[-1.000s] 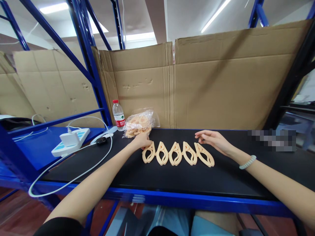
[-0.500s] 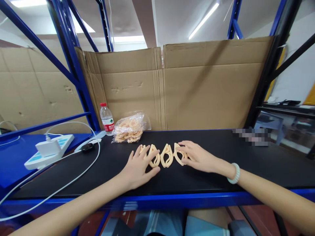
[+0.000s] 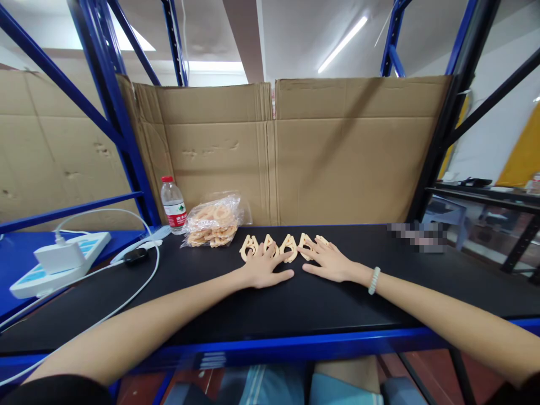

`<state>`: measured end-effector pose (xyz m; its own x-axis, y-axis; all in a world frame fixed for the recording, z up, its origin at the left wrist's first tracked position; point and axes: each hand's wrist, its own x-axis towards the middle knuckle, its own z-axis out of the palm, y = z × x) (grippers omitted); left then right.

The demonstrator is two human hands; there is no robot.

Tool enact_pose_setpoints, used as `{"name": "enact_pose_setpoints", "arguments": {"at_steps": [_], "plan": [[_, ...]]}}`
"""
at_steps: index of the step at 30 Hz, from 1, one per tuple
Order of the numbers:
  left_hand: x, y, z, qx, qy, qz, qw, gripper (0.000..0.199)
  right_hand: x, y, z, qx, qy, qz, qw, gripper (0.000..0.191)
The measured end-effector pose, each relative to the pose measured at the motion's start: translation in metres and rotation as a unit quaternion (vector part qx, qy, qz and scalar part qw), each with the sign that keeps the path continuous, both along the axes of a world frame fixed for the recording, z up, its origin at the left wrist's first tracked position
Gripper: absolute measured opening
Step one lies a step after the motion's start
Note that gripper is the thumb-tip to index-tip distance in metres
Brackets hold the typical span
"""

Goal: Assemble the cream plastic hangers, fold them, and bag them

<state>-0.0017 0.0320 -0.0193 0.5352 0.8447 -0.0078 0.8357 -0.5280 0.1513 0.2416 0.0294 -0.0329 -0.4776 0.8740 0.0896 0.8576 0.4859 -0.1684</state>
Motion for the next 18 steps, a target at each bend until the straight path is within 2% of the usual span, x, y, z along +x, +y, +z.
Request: {"name": "enact_pose_setpoints", "arguments": {"at_steps": [5,8,10,13,15,17,18], "plan": [[0.016,0.050,-0.001,0.022,0.015,0.017,1.000,0.070,0.004,0.056,0.002,-0.006,-0.027,-0.036,0.999,0.073],[0.022,0.063,-0.003,0.026,0.018,0.033,0.999,0.071,0.002,0.075,-0.001,0.007,-0.030,-0.038,0.999,0.070],[0.021,0.064,-0.005,0.050,0.003,0.038,0.998,0.071,0.000,0.077,0.001,0.048,-0.003,-0.037,0.998,0.066],[0.014,0.052,-0.008,0.135,-0.038,0.023,0.990,0.065,-0.002,0.057,0.016,0.171,0.120,-0.034,0.977,0.058],[0.005,0.038,-0.010,0.183,-0.057,-0.012,0.981,0.059,0.001,0.027,0.035,0.231,0.256,-0.017,0.939,0.049],[-0.005,0.021,-0.011,0.182,-0.066,-0.044,0.980,0.056,0.009,-0.007,0.052,0.228,0.395,0.003,0.890,0.036],[-0.010,0.012,-0.011,0.183,-0.072,-0.062,0.978,0.054,0.014,-0.023,0.059,0.169,0.445,0.014,0.879,0.033]]}}
